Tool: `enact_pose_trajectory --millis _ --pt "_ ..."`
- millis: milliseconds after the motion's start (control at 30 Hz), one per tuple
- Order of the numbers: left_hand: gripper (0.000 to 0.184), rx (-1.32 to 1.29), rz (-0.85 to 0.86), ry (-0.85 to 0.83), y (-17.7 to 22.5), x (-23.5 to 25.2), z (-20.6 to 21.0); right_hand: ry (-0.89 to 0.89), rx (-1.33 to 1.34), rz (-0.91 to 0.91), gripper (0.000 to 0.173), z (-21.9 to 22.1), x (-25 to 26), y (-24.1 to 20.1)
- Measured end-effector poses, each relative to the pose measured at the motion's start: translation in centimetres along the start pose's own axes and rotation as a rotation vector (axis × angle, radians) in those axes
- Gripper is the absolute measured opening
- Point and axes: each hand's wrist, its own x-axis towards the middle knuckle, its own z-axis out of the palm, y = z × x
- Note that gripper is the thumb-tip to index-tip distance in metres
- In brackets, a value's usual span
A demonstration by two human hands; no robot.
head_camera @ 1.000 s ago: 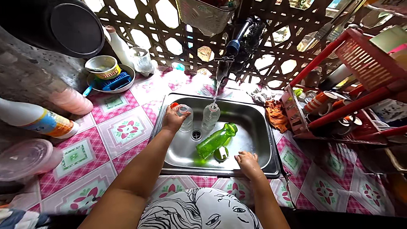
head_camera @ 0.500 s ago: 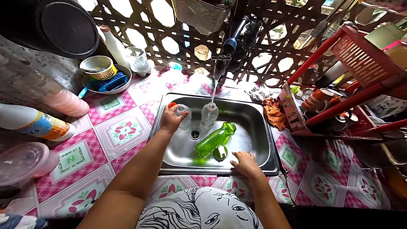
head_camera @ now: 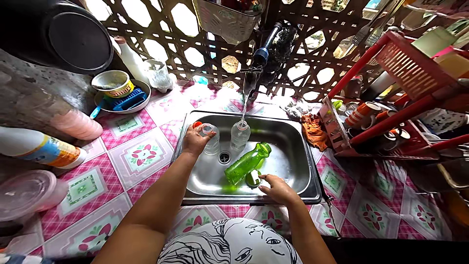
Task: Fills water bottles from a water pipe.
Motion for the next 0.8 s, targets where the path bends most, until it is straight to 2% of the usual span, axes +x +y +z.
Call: enact_pose_trajectory --millis 167,333,500,800 --pt "0.056 -0.012 0.004 0.0 0.2 0.0 0.0 -0.057 0.078 -0.106 0.056 0.4 0.2 0.2" --pt "0.055 -0.004 -0.002 -0.001 0.2 0.0 0.0 -0.068 0.074 -0.047 0.056 0.7 0.5 -0.1" --pt "0.055 -0.012 -0.017 -0.012 0.2 -0.1 -0.1 -0.077 0.083 -0.095 0.054 0.7 0.3 -0.4" --pt "0.058 -0.001 -0.028 -0.038 0.2 -0.1 -0.2 -0.065 0.107 -0.069 0.053 1.1 0.7 -0.2"
